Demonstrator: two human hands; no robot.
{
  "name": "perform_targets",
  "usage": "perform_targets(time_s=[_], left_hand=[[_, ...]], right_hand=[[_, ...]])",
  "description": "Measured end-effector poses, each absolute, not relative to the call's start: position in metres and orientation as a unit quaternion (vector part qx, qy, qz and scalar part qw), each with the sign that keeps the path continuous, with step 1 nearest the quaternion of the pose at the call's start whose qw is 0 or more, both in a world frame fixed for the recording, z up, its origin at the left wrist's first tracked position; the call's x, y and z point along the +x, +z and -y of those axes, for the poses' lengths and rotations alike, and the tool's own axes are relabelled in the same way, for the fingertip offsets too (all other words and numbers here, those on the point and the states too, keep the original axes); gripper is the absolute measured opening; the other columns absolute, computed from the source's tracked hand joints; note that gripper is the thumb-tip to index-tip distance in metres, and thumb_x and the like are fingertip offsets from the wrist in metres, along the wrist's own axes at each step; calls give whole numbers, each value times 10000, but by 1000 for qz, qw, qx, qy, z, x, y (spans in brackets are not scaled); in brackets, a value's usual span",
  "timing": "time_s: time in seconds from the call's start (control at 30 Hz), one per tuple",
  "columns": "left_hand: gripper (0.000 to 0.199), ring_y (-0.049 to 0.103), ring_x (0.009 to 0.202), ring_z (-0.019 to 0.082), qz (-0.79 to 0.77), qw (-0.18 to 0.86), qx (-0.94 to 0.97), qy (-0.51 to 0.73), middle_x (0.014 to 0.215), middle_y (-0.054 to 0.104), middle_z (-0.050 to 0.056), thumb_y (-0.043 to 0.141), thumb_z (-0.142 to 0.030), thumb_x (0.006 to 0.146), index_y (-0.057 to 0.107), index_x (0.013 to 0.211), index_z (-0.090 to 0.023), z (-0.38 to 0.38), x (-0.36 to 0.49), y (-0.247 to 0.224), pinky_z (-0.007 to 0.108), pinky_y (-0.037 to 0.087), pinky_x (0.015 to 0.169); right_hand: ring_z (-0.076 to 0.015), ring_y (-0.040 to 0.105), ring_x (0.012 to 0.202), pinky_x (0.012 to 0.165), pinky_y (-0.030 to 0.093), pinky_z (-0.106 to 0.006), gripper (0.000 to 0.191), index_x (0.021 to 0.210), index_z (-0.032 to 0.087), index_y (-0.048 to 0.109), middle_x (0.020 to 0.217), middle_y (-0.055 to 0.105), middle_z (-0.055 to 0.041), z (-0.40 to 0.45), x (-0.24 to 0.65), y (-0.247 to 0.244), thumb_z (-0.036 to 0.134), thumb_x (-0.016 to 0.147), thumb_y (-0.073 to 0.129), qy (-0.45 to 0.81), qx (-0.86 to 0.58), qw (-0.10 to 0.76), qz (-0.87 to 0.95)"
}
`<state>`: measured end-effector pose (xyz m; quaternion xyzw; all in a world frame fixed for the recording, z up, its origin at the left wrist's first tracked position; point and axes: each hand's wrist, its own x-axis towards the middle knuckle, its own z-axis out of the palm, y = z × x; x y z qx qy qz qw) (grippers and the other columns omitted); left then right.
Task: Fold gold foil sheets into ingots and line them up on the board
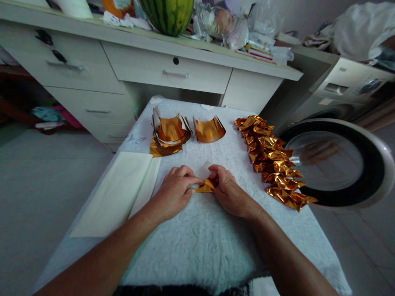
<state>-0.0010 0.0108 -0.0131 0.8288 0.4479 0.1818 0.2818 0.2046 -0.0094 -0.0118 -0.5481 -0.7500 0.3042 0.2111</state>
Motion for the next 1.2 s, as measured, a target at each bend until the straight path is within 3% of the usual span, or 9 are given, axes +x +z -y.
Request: perform_targets(time_s=[0.1,0.23,0.4,0.6,1.07,1.2], left_hand=[[415,475,1010,224,-445,285,830,178,1023,568,41,531,-47,810,718,1110,-265,-11,-1,-12,406,419,945],[478,474,1026,214,-448,292,826,180,1037,559,41,471,-7,795,715,1120,-260,-12,-1,-13,398,420,964],[526,477,1014,206,-456,294,820,179,1022,561,26,455,21,748,720,1095,-271,-12,0,-13,391,426,958],[276,495,982,223,-450,269,827,205,983,576,32,621,-148,822,739,1041,-269,-12,1,-18,395,431,915],[321,501,982,224,-462,254,825,204,984,580,30,614,-105,807,740,1032,-295,-13,3,-21,394,441,923],[323,503,976,225,-460,252,826,204,983,581,30,604,-110,807,738,1033,-297,-13,2,-21,392,446,916]], right_hand=[[-238,501,1007,923,387,-443,464,1238,188,397,1064,584,-69,11,200,-13,143,803,552,282,-570,208,743],[-254,514,980,887,395,-441,462,1200,174,427,1046,599,-82,12,191,-15,301,806,631,222,-596,213,742],[-258,519,946,859,404,-431,441,1176,176,446,1029,606,-85,12,187,-19,316,797,623,187,-603,212,746],[-262,518,939,858,405,-441,439,1188,159,449,1033,603,-97,12,186,-20,315,806,600,176,-608,210,745],[-243,512,946,853,392,-411,531,1289,158,408,1021,590,-73,13,188,-16,199,779,546,188,-596,215,750],[-265,502,959,862,392,-436,523,1281,118,409,1051,582,-110,14,184,-19,306,817,558,176,-608,208,746]])
